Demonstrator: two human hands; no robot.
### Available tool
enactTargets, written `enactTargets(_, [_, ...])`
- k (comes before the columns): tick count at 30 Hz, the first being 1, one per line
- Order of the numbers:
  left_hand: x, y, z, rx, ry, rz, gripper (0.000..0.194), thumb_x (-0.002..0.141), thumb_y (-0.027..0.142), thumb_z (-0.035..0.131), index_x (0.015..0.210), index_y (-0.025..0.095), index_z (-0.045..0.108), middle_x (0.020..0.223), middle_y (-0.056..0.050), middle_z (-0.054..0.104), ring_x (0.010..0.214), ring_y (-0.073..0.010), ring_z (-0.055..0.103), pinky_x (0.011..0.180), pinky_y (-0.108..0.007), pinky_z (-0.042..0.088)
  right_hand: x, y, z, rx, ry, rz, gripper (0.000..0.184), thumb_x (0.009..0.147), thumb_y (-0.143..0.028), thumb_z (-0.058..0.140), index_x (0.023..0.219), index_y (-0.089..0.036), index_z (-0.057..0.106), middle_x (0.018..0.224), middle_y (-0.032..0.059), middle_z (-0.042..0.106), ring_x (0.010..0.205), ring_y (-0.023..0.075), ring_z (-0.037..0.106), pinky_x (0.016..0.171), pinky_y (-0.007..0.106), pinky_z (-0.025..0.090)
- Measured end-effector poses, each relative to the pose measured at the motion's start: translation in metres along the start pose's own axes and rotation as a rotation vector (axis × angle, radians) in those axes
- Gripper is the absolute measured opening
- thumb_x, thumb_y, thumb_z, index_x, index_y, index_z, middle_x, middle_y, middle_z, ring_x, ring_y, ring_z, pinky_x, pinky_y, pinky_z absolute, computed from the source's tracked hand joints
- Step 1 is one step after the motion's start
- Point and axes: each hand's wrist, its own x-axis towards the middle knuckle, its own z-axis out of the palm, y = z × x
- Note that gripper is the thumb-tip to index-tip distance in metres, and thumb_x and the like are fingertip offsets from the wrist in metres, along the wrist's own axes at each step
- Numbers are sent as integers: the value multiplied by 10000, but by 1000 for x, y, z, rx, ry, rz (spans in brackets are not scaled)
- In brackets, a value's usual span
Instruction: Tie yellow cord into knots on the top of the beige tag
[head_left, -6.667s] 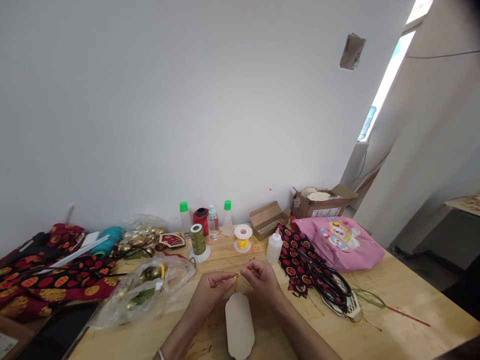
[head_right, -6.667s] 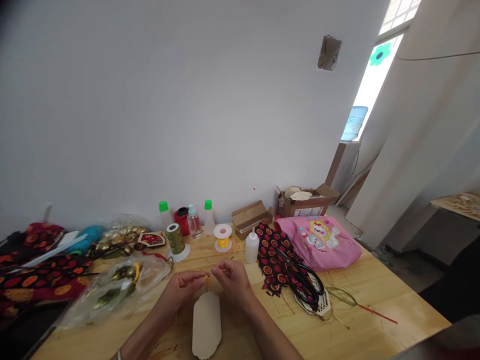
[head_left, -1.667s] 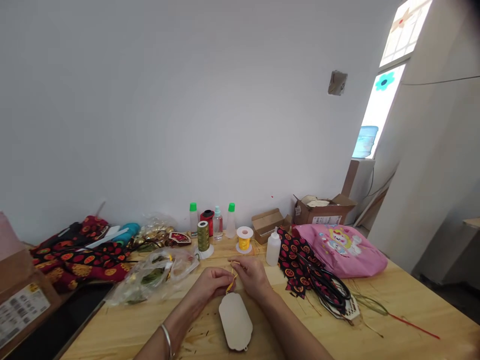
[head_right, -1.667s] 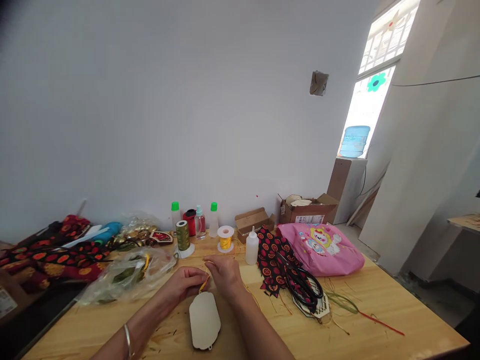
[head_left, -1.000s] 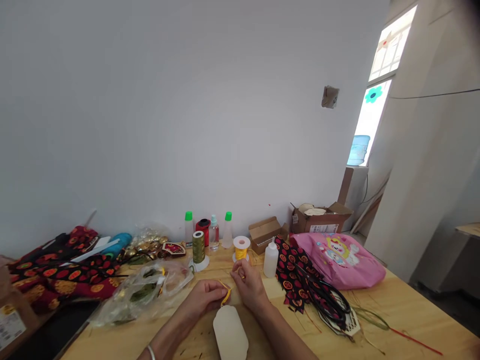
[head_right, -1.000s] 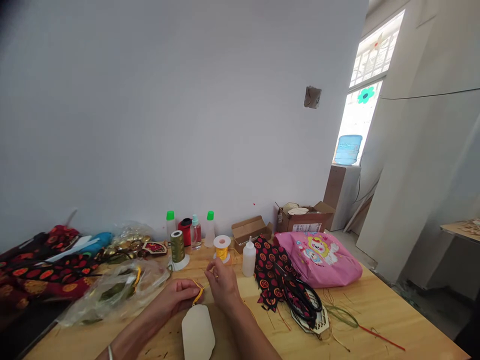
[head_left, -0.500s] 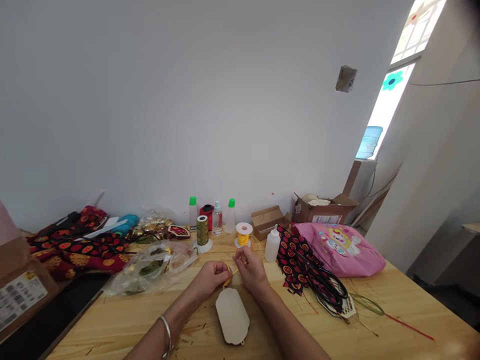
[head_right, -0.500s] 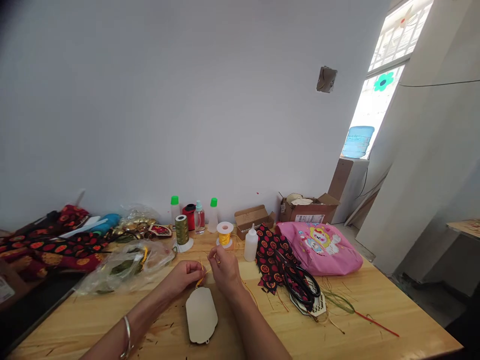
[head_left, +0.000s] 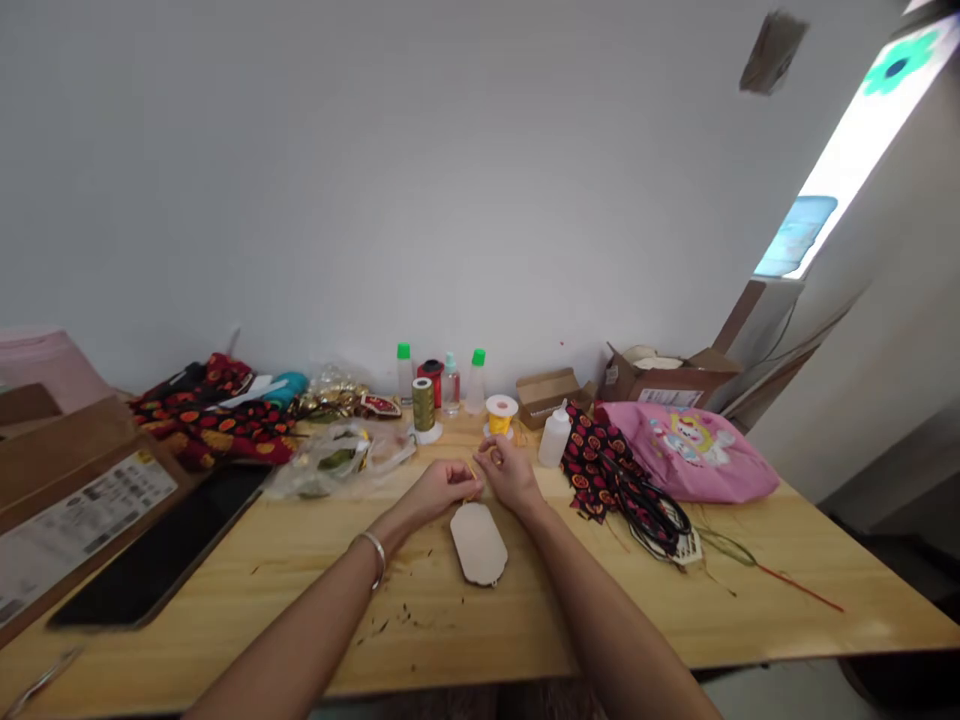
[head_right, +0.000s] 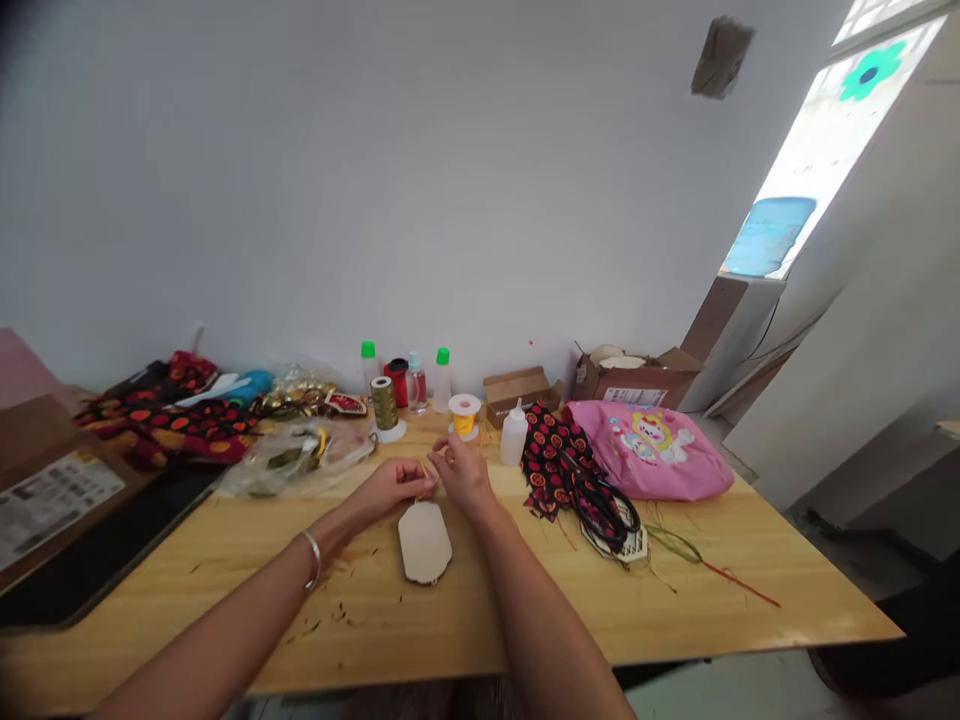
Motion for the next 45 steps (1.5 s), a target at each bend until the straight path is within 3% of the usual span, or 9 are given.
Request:
enactTargets(8, [-3,-3,7,6,150,8,211,575,310,605,563,109,541,492,34,467,460,-69,372,463,-202,266,-6,8,-4,-16,-51,48,195,731,-341,433,775,-168,511,453,-75,306,412,79,309,421,189,235])
enactTargets(14, [-4,3,10,55,192,-2,251,562,354,608,568,111,545,459,43,474,412,-59,361,434,-199,256,-9,7,-6,-7,-41,62,236,735,-370,420,750,-165,536,491,-44,413,432,83,361,425,186,247])
enactTargets(17, [-3,5,10,66,190,-6,267,569,363,602,507,120,508,424,51,449,386,-53,342,416,-196,244,-8,7,-8,-25,-43,50,255,748,-363,404,703,-165,559,522,-25,472,449,80,380,428,182,246])
enactTargets(22, [-2,4,5,48,147,-9,257,604,354,582,516,126,502,445,45,453,414,-61,361,435,-192,268,-3,9,-10,-86,-47,33,405,749,-397,399,445,-148,495,402,-42,366,398,62,294,398,192,181])
enactTargets(26, [-3,3,2,7,121,-55,322,657,410,516,499,129,505,432,41,427,426,-73,355,438,-195,265,-1,11,-6,-86,-81,27,418,733,-394,433,402,-139,460,394,-46,352,398,54,280,393,190,183])
enactTargets(31, [1,2,-1,-4,72,-112,330,655,425,513,491,138,503,431,38,423,429,-80,348,434,-194,265,-1,9,-8,103,-152,106,443,767,-397,377,436,-128,495,411,-52,326,402,49,279,387,174,211])
enactTargets(35, [4,1,-2,-29,71,-124,333,650,426,514,475,143,493,413,47,408,409,-76,335,411,-190,251,-4,0,-15,300,-300,139,337,671,-424,512,547,-121,593,475,-42,389,430,51,306,382,170,226])
enactTargets(45, [-4,4,-6,-105,167,-27,311,681,388,496,497,140,529,463,33,477,441,-84,388,446,-196,307,-8,-11,-15,536,-184,204,260,678,-308,534,489,-143,601,428,-41,386,451,72,336,458,205,257])
